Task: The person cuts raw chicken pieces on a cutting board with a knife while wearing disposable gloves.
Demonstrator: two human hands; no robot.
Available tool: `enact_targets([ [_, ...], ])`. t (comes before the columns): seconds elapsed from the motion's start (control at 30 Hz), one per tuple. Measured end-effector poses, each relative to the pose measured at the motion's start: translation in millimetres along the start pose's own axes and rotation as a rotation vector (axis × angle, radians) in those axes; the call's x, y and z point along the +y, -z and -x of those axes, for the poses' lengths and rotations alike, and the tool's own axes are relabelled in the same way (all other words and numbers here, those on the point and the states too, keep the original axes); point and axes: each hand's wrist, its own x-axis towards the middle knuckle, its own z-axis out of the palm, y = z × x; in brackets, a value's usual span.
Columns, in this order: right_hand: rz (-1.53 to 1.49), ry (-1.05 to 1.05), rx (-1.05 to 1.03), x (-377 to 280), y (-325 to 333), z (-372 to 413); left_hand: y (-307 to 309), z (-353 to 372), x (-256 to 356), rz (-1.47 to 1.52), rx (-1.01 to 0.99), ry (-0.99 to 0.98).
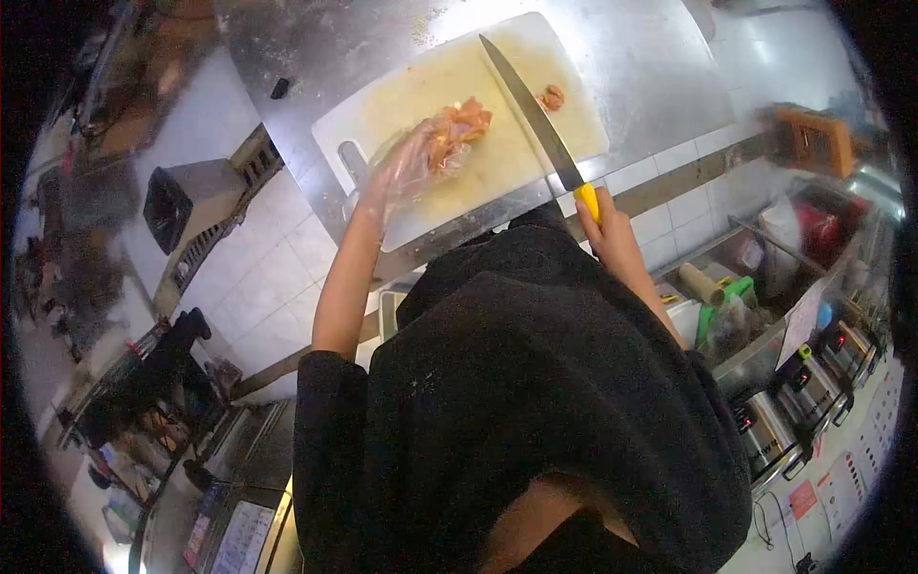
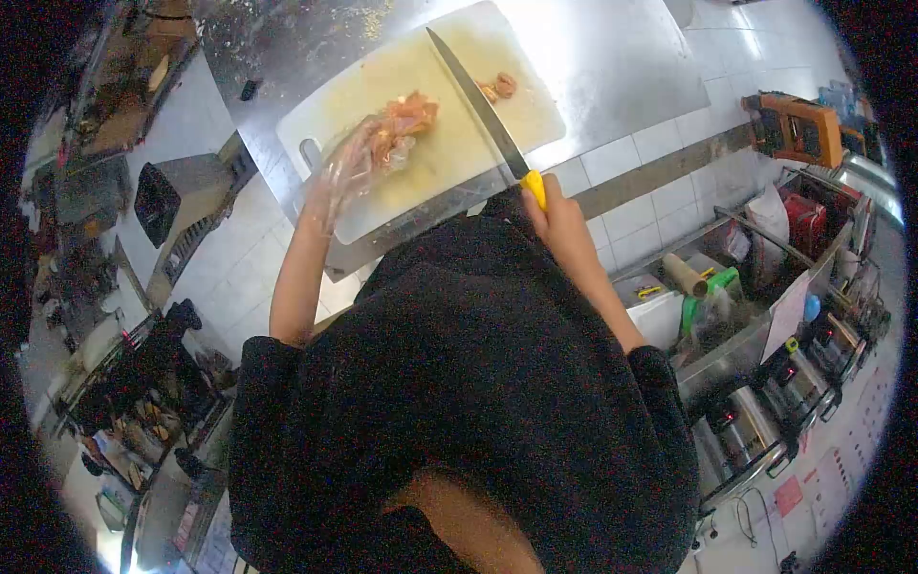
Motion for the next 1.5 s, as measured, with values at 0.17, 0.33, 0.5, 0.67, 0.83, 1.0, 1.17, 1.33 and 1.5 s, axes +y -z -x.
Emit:
enact_targets([
  [0.17,-0.022,-0.013,-0.007,2,1,1,10,-11,-29,0.591,-0.039,0.393],
  [0.33,0.003,0.005,-0.023,9,4,4,13,37,-16,0.274,0.101,0.663],
  [0.5,-0.008,0.021,-0.048,7,3,5,-9,67,-8,-1.246,0.363,-0.232],
  [0.67,0.033,0.046,-0.072,-3,3,1,-63,18,-38,-1.071,0.410,-0.392],
  [0.83,0.043,0.053,-0.048,-1,5,-4,-80,28,-45,-1.563,0.234,-0.504],
  [1.0,0.052,0.073,-0.086,-7,8,-7,-65,8,-48,-1.242,0.593,-0.538],
  [1.17,0.097,0.093,-0.130,-8,9,-12,-63,1,-28,-1.237,0.529,-0.223],
  [1.33,0.081,0.139,-0.106,2,10,-16,-53,10,-54,-1.196,0.581,-0.552],
  [1.5,0.123,0.165,-0.142,-3,20,-17,-49,38,-31,-1.256,0.586,-0.598],
])
